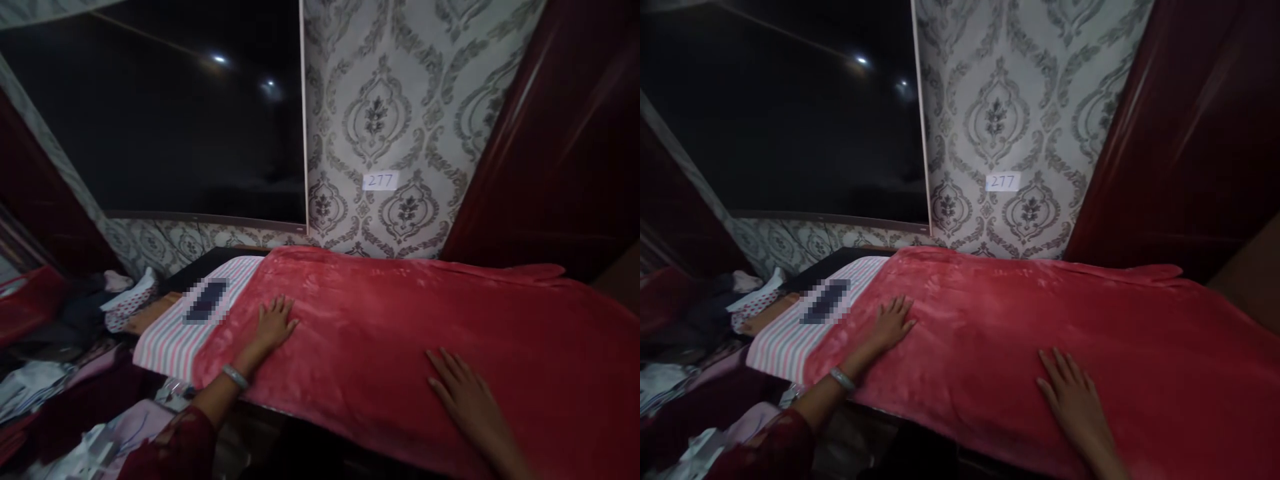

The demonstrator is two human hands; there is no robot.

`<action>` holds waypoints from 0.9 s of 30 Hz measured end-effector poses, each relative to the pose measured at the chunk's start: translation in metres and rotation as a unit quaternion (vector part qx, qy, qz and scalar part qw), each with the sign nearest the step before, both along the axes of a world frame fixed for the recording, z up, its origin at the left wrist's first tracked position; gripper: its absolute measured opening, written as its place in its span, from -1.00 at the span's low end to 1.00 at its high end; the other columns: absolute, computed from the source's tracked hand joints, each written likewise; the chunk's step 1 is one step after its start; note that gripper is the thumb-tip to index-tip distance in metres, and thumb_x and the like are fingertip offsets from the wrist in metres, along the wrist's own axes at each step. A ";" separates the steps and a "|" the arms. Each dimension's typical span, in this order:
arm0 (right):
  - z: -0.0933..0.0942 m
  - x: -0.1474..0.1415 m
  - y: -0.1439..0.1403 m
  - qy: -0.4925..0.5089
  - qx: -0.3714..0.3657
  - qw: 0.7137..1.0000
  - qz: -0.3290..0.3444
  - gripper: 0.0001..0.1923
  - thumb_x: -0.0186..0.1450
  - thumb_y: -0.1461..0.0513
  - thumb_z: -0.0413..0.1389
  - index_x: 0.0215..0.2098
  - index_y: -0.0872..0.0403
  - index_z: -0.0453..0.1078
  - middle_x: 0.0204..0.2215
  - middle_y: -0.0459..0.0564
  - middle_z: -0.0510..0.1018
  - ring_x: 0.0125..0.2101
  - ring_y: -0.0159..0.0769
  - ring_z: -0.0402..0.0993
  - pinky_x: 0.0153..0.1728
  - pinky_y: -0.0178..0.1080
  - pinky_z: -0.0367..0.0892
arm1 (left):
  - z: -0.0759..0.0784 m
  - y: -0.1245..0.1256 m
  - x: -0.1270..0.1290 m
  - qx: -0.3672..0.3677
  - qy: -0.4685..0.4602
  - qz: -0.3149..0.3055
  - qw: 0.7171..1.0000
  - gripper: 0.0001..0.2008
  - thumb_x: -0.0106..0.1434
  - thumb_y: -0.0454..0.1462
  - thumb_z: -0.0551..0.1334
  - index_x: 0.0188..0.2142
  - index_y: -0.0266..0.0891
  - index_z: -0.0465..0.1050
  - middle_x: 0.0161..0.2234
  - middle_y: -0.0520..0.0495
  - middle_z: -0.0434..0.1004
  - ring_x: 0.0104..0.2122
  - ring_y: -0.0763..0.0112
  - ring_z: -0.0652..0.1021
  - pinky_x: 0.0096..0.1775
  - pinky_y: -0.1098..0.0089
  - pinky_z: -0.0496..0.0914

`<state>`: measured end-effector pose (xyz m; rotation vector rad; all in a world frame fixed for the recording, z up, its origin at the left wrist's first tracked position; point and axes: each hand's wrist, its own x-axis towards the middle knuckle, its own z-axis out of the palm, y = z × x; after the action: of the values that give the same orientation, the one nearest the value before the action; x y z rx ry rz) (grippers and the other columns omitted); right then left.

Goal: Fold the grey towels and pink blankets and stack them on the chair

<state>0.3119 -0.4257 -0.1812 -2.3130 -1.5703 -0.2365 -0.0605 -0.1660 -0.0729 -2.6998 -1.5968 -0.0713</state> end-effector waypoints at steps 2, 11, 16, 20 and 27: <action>-0.006 0.005 -0.001 -0.006 0.018 1.000 0.004 -0.34 0.34 -0.11 -0.17 0.27 -0.08 0.37 0.30 0.05 0.34 0.30 0.04 0.24 0.22 0.18 0.24 | 0.002 0.023 -0.018 0.001 0.001 0.034 0.999 -0.34 0.41 0.00 0.00 0.41 -0.21 0.07 0.44 -0.33 -0.02 0.41 -0.11 0.03 0.31 -0.25 -0.07; -0.024 0.020 -0.007 0.016 0.055 0.998 0.026 -0.32 0.31 -0.14 -0.17 0.24 -0.08 0.40 0.25 0.03 0.41 0.25 0.07 0.31 0.21 0.21 0.27 | 0.034 0.122 -0.035 -0.011 -0.058 0.207 0.976 -0.43 0.40 -0.08 0.03 0.23 -0.45 0.28 0.24 -0.54 0.30 0.26 -0.14 0.32 0.17 -0.04 0.25; -0.025 0.022 -0.011 0.033 0.057 0.998 0.024 -0.34 0.30 -0.15 -0.15 0.23 -0.13 0.40 0.23 0.04 0.44 0.21 0.08 0.37 0.19 0.22 0.30 | 0.034 0.163 -0.031 -0.012 -0.093 0.275 0.957 -0.55 0.41 -0.17 0.01 0.08 -0.50 0.39 0.07 -0.56 0.47 0.10 -0.07 0.50 0.01 0.16 0.37; -0.029 0.024 -0.014 0.012 0.057 0.998 0.033 -0.34 0.33 -0.13 -0.15 0.26 -0.09 0.36 0.23 0.05 0.43 0.21 0.06 0.38 0.18 0.20 0.31 | 0.025 0.175 -0.031 0.005 -0.112 0.287 0.951 -0.60 0.42 -0.26 -0.03 0.13 -0.46 0.31 0.00 -0.50 0.54 0.04 0.02 0.56 -0.03 0.21 0.39; -0.024 0.020 -0.019 -0.036 0.045 0.997 0.045 -0.37 0.39 -0.08 -0.17 0.34 -0.10 0.26 0.28 0.02 0.37 0.25 0.04 0.31 0.18 0.21 0.30 | 0.024 0.182 -0.033 0.014 -0.118 0.289 0.950 -0.62 0.41 -0.22 0.04 0.11 -0.41 0.33 -0.02 -0.48 0.57 0.01 0.00 0.59 -0.04 0.19 0.40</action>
<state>0.3316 -0.4442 -0.2057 -2.1820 -1.6585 -0.3639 -0.0938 0.0163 -0.0490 -2.1511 -2.3602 -0.4179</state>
